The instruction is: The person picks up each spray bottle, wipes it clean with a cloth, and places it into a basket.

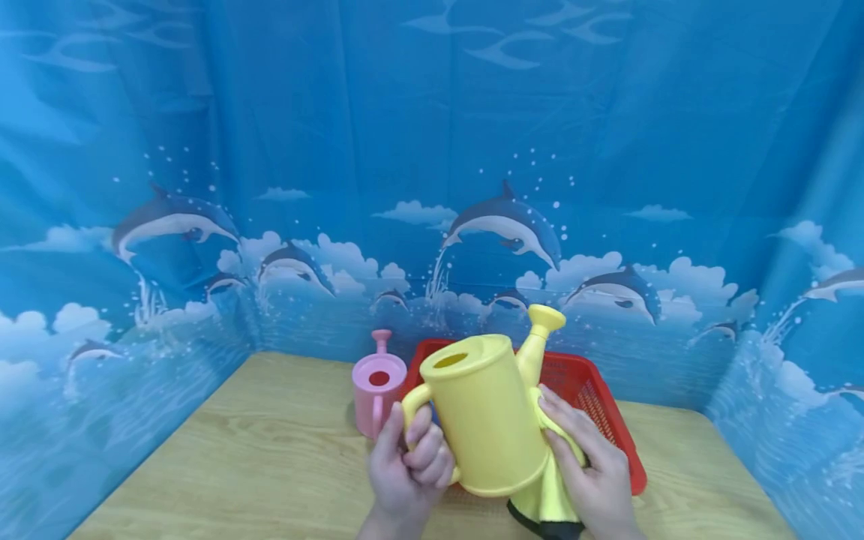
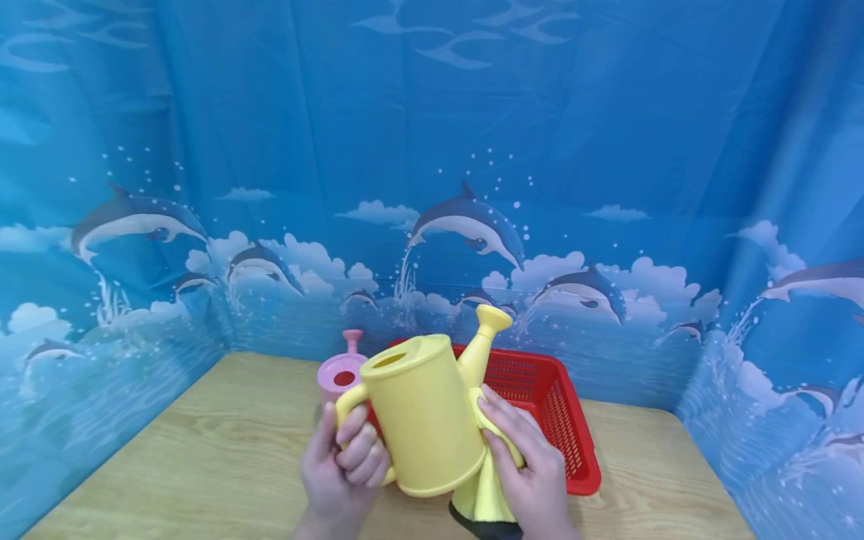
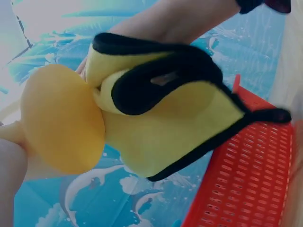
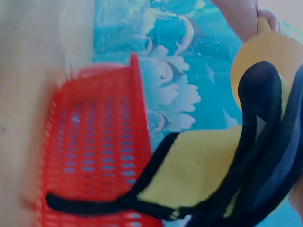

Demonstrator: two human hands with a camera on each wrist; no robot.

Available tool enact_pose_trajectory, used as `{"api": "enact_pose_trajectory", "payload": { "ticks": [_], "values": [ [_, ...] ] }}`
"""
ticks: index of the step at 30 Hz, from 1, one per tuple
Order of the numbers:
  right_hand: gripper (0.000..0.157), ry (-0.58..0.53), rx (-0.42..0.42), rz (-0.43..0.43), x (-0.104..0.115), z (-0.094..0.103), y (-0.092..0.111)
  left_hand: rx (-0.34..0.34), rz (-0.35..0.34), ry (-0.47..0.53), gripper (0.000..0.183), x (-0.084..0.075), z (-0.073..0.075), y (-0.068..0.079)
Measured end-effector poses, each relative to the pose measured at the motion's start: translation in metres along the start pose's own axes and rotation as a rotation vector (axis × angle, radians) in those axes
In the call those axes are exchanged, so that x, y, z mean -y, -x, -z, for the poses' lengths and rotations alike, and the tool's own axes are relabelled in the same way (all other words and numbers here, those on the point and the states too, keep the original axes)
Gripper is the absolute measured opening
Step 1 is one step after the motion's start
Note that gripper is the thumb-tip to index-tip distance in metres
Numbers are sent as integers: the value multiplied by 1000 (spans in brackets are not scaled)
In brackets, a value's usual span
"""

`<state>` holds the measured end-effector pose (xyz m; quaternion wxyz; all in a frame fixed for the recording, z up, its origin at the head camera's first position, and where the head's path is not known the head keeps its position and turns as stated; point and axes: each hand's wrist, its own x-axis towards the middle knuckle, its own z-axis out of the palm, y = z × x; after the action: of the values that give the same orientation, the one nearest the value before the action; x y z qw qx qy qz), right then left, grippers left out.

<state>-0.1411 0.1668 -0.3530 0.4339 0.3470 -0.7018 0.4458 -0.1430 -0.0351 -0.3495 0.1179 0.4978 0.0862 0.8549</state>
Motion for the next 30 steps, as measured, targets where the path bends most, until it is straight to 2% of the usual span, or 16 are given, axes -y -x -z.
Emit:
{"api": "enact_pose_trajectory", "payload": {
  "ticks": [4, 8, 11, 15, 21, 25, 30],
  "values": [
    [40, 122, -29, 54, -11, 3, -7, 25, 29, -8, 37, 2, -5, 0],
    [31, 254, -125, 135, -15, 2, -26, 70, 82, -17, 37, 5, -6, -3],
    [32, 354, -171, 129, -20, 2, -38, 77, 116, -53, 37, 9, -6, -3],
    [39, 409, -162, 49, -18, 0, -41, 24, 125, -68, 36, 10, -4, 1],
    [44, 333, -67, -103, -3, -3, -32, -26, 112, -122, 36, 9, -1, 4],
    [47, 310, 3, -239, 7, -5, -25, -22, 82, -115, 36, 9, 1, 3],
    [42, 181, -22, -432, 16, -9, -8, -21, 52, -72, 36, 7, 3, 1]
  ]
}}
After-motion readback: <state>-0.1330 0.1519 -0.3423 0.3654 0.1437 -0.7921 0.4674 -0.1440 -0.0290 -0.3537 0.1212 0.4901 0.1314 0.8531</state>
